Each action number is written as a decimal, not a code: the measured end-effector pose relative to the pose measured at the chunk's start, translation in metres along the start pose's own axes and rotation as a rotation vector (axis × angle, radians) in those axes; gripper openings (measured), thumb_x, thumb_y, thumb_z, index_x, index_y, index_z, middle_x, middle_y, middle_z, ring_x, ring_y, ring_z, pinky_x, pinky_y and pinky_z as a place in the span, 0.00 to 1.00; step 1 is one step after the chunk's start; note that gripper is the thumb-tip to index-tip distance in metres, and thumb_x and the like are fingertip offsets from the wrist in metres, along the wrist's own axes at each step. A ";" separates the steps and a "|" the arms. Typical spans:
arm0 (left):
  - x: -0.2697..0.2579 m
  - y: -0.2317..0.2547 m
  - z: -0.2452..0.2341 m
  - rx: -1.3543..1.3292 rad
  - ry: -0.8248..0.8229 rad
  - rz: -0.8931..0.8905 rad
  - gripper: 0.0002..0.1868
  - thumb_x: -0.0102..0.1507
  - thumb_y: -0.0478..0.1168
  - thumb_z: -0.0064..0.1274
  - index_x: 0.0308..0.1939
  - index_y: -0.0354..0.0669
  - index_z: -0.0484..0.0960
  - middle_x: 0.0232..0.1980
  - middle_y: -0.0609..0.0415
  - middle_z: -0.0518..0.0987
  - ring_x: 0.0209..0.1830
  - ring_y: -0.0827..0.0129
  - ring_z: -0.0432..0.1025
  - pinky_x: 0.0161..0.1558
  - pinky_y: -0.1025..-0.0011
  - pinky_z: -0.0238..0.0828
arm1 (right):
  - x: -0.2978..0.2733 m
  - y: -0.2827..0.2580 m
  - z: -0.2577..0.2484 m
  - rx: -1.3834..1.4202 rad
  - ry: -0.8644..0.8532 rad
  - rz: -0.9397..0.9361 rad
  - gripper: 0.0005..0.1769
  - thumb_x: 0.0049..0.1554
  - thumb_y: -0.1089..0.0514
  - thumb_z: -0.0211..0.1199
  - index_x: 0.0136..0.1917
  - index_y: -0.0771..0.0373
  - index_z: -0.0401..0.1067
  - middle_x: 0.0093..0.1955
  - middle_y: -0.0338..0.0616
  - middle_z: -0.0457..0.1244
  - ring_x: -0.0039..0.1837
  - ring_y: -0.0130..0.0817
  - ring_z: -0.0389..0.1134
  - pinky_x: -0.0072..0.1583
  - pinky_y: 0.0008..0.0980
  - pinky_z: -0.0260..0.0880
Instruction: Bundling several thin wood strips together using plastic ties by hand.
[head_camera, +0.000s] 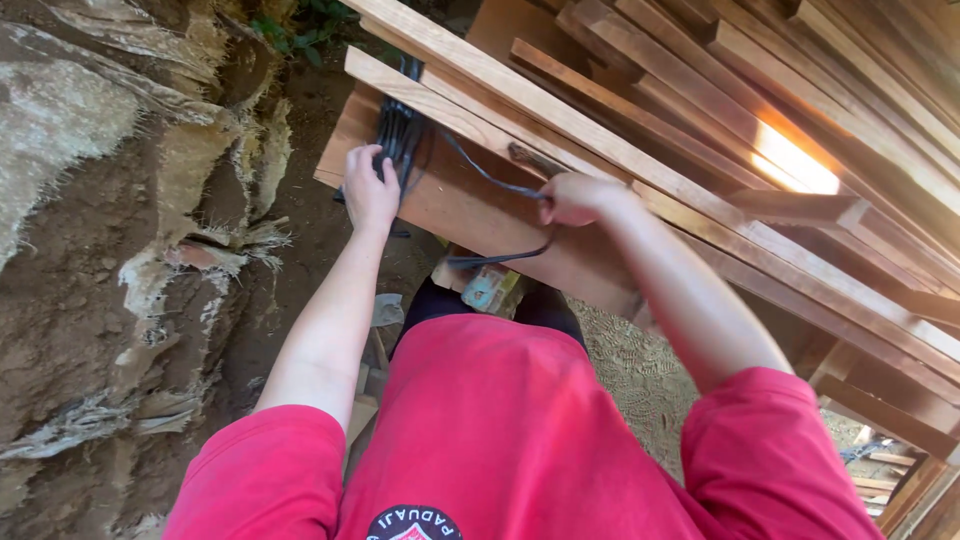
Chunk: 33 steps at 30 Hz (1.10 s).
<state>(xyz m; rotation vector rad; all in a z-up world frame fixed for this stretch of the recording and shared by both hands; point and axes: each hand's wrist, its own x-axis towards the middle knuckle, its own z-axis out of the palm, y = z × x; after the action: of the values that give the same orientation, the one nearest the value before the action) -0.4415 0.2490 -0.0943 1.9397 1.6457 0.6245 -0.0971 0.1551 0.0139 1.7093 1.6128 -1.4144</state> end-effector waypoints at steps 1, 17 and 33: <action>-0.008 0.012 -0.004 0.001 0.009 -0.001 0.13 0.65 0.41 0.56 0.53 0.51 0.77 0.52 0.55 0.73 0.44 0.54 0.79 0.43 0.53 0.79 | -0.021 0.013 -0.008 -0.006 0.004 -0.005 0.09 0.52 0.52 0.63 0.43 0.48 0.83 0.43 0.43 0.74 0.54 0.50 0.75 0.58 0.45 0.73; -0.180 0.370 0.173 -0.201 0.047 0.470 0.30 0.64 0.53 0.63 0.65 0.47 0.72 0.66 0.50 0.73 0.70 0.49 0.65 0.67 0.53 0.60 | -0.165 0.291 0.097 0.252 0.671 -0.167 0.15 0.56 0.61 0.50 0.55 0.54 0.73 0.46 0.48 0.72 0.52 0.57 0.73 0.53 0.56 0.71; -0.216 0.410 0.235 0.058 -0.125 0.875 0.05 0.68 0.47 0.57 0.46 0.58 0.85 0.47 0.65 0.80 0.57 0.67 0.72 0.56 0.65 0.66 | -0.289 0.354 0.151 -0.059 1.054 -0.124 0.25 0.49 0.52 0.60 0.62 0.52 0.72 0.59 0.42 0.65 0.59 0.51 0.70 0.57 0.48 0.71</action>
<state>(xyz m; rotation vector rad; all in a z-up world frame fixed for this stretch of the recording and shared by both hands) -0.0168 -0.0390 -0.0102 2.6527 0.6782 0.7374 0.2143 -0.2062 0.0755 2.5454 2.2218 -0.4265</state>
